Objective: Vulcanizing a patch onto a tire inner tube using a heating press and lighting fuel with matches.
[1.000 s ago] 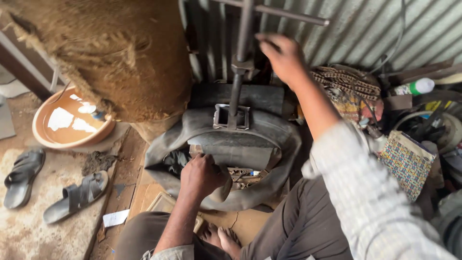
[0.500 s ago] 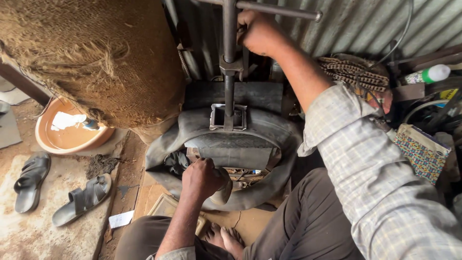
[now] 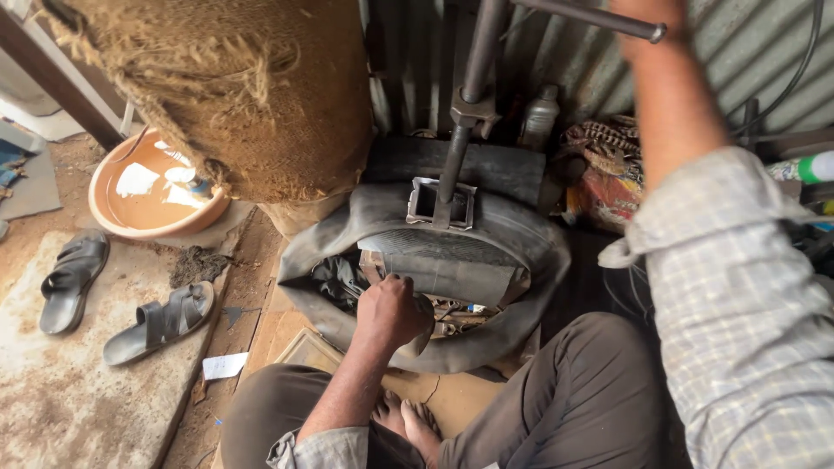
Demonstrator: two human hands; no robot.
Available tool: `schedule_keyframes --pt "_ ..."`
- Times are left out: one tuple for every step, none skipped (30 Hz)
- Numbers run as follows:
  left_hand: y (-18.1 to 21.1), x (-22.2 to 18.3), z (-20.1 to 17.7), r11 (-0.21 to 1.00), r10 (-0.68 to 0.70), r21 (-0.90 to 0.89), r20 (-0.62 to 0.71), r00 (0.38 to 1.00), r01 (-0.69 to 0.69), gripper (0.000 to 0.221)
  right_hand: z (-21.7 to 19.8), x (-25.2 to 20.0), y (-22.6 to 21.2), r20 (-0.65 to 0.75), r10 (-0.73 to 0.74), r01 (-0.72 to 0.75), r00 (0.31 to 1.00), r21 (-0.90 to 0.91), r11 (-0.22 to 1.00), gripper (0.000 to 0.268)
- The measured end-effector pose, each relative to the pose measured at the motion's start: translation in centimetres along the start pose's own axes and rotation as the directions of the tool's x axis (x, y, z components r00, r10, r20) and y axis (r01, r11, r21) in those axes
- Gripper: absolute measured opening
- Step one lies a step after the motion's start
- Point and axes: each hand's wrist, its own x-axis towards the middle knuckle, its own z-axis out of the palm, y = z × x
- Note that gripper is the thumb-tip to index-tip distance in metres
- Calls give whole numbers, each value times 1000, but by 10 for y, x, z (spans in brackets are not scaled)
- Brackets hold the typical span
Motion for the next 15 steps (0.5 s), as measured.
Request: schedule_keyframes --pt "-1 -1 1 1000 4 -18 -5 1000 -4 30 -10 -11 -3 -43 -35 35 998 5 999 17" --pt "-1 0 4 1000 3 -25 -10 1000 -3 30 -18 -22 -8 -87 -70 71 994 5 997 18" --pt "-1 1 6 999 18 -33 -15 1000 -19 31 -28 -32 -15 -131 -105 107 986 5 994 19" --pt "-3 1 7 999 21 -39 -25 999 -22 32 -32 -38 -23 -171 -146 151 974 14 988 20" --pt "-4 2 7 999 7 -43 -36 999 -9 32 -31 -31 -27 -212 -186 195 959 23 980 22" --pt "-3 0 9 999 28 -33 -24 999 -29 32 -30 -35 -32 -252 -209 223 945 28 974 24" --pt "-3 -3 11 998 49 -24 -12 999 -50 32 -28 -34 -38 -290 -231 251 928 32 967 26" --pt "0 -2 9 998 54 -26 -13 998 -54 32 -30 -36 -43 -290 -233 252 928 27 967 26" --pt "2 -2 7 999 37 -26 12 999 -37 33 -32 -39 -48 -262 -282 266 923 -97 959 21" --pt "4 -1 3 1000 16 -24 29 999 -16 33 -33 -36 -54 -231 -334 287 914 -215 933 17" --pt "4 0 1 1000 17 -25 20 1000 -16 33 -35 -34 -60 -232 -343 295 910 -217 931 17" --pt "3 -1 1 1000 17 -16 19 1000 -17 34 -35 -32 -65 -239 -315 269 918 -206 941 17" --pt "2 -1 1 1000 17 -7 18 1000 -17 35 -34 -29 -69 -245 -287 243 926 -194 950 16" --pt "1 -2 2 1000 14 -8 19 1000 -14 35 -34 -33 -68 -243 -286 243 927 -192 951 16" --pt "0 -2 4 1000 17 -12 11 1000 -16 34 -33 -37 -67 -290 -234 196 928 -152 969 16"
